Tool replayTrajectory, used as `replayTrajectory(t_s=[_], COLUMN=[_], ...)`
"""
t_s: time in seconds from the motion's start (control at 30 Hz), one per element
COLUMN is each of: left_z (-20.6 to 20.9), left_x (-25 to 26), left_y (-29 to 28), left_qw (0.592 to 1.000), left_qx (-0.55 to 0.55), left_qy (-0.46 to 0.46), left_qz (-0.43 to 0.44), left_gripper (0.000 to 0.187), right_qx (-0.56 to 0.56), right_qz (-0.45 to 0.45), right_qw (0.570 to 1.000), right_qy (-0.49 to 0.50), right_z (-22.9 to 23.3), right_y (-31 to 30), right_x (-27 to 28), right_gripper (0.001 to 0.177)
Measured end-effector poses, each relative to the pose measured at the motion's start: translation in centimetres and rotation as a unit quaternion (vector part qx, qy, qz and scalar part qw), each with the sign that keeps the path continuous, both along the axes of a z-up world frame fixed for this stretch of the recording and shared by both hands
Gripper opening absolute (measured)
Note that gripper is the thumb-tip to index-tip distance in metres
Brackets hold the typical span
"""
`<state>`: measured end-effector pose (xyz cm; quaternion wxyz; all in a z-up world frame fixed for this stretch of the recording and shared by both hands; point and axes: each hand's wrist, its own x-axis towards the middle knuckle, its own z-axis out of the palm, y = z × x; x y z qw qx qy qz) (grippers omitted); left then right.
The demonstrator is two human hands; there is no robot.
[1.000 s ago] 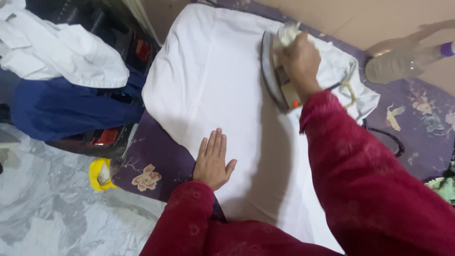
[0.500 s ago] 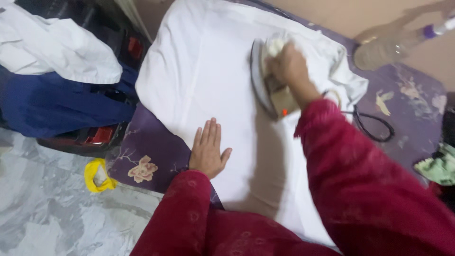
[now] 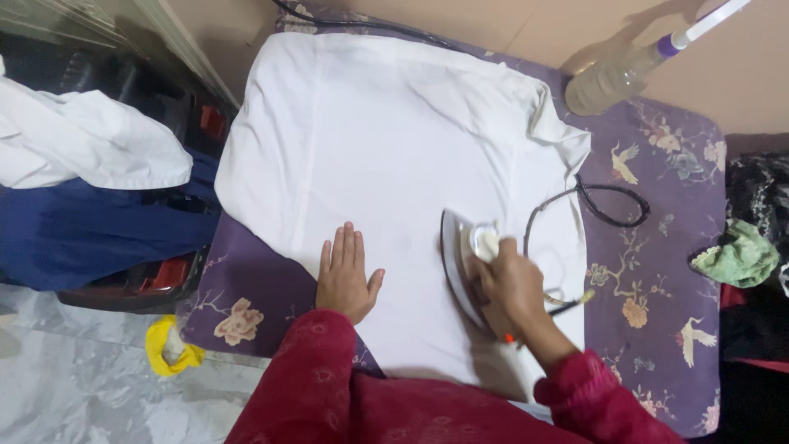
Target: The person irons a white shirt on a floral-patterned ironing board. They repeatedly smooth the fabric with their hands, reposition the shirt, and use a steam iron to press different sections of the garment.
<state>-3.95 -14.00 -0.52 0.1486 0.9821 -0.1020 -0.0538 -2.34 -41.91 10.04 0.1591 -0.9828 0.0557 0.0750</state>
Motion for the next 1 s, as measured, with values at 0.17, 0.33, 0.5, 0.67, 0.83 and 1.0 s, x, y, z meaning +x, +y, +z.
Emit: replayTrajectory(t_s=[0.17, 0.33, 0.5, 0.67, 0.83, 1.0], left_z=[0.1, 0.2, 0.1, -0.4, -0.4, -0.3], left_x=[0.2, 0.3, 0.2, 0.0, 0.1, -0.1], left_y=[0.2, 0.1, 0.3, 0.3, 0.2, 0.4], left_qw=[1.0, 1.0, 1.0, 1.0, 1.0, 1.0], left_qx=[0.0, -0.013, -0.011, -0.022, -0.022, -0.028], left_qy=[0.008, 0.008, 0.003, 0.003, -0.004, -0.004], left_qz=[0.001, 0.002, 0.001, 0.001, 0.001, 0.001], left_gripper=[0.083, 0.082, 0.081, 0.082, 0.082, 0.083], right_qx=[-0.027, -0.028, -0.009, -0.01, 0.007, -0.007], right_qz=[0.025, 0.098, 0.109, 0.138, 0.086, 0.119], right_qw=[0.995, 0.979, 0.97, 0.966, 0.991, 0.985], right_qy=[-0.09, -0.175, -0.217, -0.219, -0.099, -0.125], right_z=[-2.3, -4.7, -6.8, -7.6, -7.3, -7.1], right_y=[-0.1, 0.3, 1.8, 2.3, 2.2, 0.9], right_x=[11.8, 23.8, 33.2, 38.1, 36.0, 23.1], right_gripper=[0.048, 0.055, 0.059, 0.056, 0.048, 0.059])
